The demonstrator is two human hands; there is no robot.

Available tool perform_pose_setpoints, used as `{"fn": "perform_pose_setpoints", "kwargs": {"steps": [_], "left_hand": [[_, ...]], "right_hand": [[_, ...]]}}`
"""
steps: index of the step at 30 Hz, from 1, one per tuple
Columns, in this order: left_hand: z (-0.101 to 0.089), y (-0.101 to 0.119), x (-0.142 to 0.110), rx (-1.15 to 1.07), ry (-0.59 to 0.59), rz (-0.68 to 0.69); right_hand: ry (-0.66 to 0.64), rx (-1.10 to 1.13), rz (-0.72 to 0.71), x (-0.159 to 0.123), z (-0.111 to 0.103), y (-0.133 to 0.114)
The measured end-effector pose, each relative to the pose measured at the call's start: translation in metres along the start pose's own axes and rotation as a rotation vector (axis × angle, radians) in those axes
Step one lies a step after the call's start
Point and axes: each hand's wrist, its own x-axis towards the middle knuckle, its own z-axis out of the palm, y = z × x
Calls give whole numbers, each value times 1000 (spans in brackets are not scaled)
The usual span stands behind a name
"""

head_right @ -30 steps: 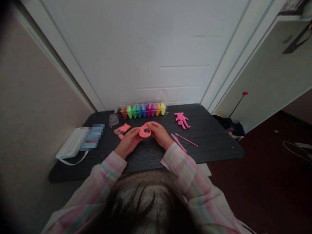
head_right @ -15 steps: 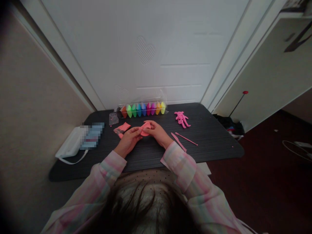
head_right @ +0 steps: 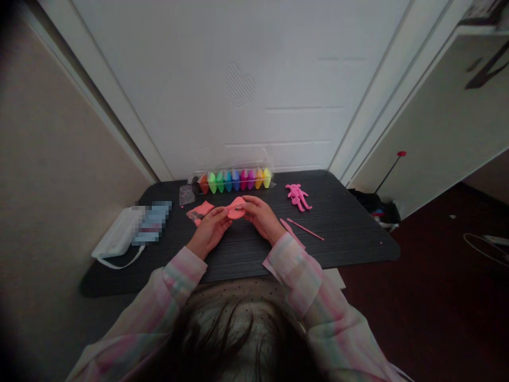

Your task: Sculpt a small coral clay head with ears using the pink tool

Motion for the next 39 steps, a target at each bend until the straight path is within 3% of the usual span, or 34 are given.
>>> {"fn": "perform_pose_setpoints", "kwargs": {"steps": [5,9,13,19,31,39], "left_hand": [[-1,0,0,-6,-11,17],[-1,1,0,0,-6,42],[0,1,-1,37,4,69],[4,3,-3,72,-9,114],[2,3,-1,-26,-67,-51],[0,0,1,79,-29,-8]], "right_hand": [[-70,-213,-30,-3,6,6],[-76,-442,-117,-3,7,9],[-76,-544,-105,-2,5,7],[-108,-566,-85,-4,5,4],[14,-299,-124,3,2,12],[-24,-396,-151,0,5,12]]}}
